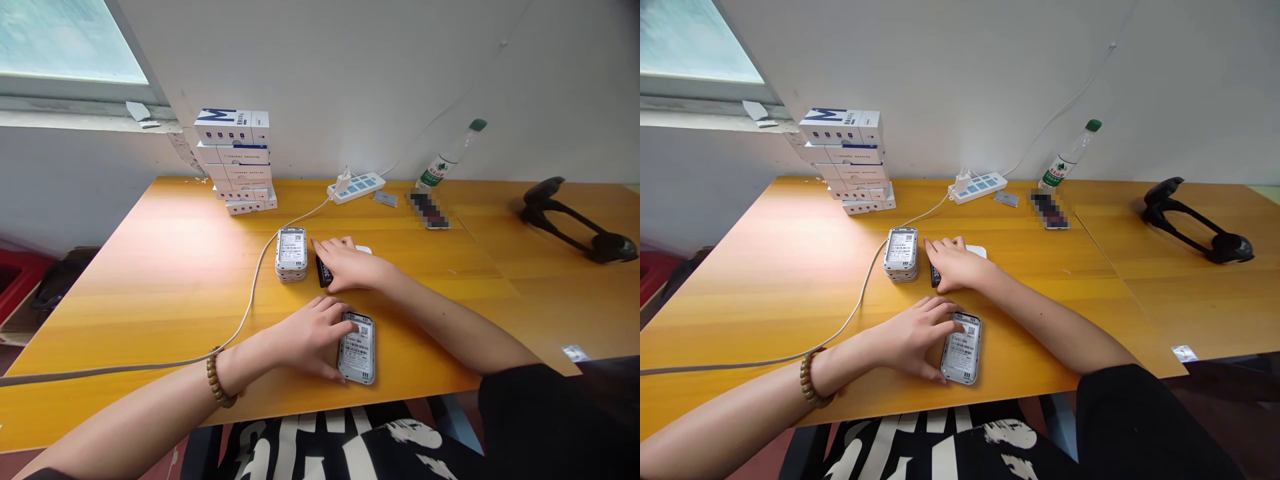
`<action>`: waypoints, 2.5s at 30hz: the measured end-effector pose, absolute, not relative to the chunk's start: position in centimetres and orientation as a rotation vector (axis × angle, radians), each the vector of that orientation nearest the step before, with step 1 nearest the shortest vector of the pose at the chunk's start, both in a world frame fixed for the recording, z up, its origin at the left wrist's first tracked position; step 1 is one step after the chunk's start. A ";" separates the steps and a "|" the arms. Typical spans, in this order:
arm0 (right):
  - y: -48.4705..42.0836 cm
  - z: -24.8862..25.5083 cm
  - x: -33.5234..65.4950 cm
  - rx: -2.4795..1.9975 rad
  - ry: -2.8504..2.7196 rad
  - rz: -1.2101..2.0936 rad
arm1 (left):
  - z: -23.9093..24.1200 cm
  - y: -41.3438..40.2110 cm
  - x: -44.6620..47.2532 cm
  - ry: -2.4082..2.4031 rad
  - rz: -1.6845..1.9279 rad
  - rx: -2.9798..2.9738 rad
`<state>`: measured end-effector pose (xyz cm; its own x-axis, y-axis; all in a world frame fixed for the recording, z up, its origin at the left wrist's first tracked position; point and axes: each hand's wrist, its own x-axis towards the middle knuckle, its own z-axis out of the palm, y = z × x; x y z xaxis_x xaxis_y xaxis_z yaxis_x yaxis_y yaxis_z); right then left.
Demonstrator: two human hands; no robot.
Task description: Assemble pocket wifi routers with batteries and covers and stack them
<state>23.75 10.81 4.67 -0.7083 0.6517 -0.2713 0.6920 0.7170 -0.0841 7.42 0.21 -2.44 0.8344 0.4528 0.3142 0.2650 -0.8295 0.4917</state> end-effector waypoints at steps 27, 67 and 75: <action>10.9 4.7 23.3 1.024 2.783 -0.335 | -2.5 0.2 7.5 0.532 0.598 2.583; 19.0 -2.9 37.0 2.175 2.926 -1.197 | -0.8 10.8 -4.4 0.909 1.082 1.933; 20.1 -3.9 38.1 2.299 2.884 -1.173 | -1.3 10.8 -4.3 0.905 1.037 1.956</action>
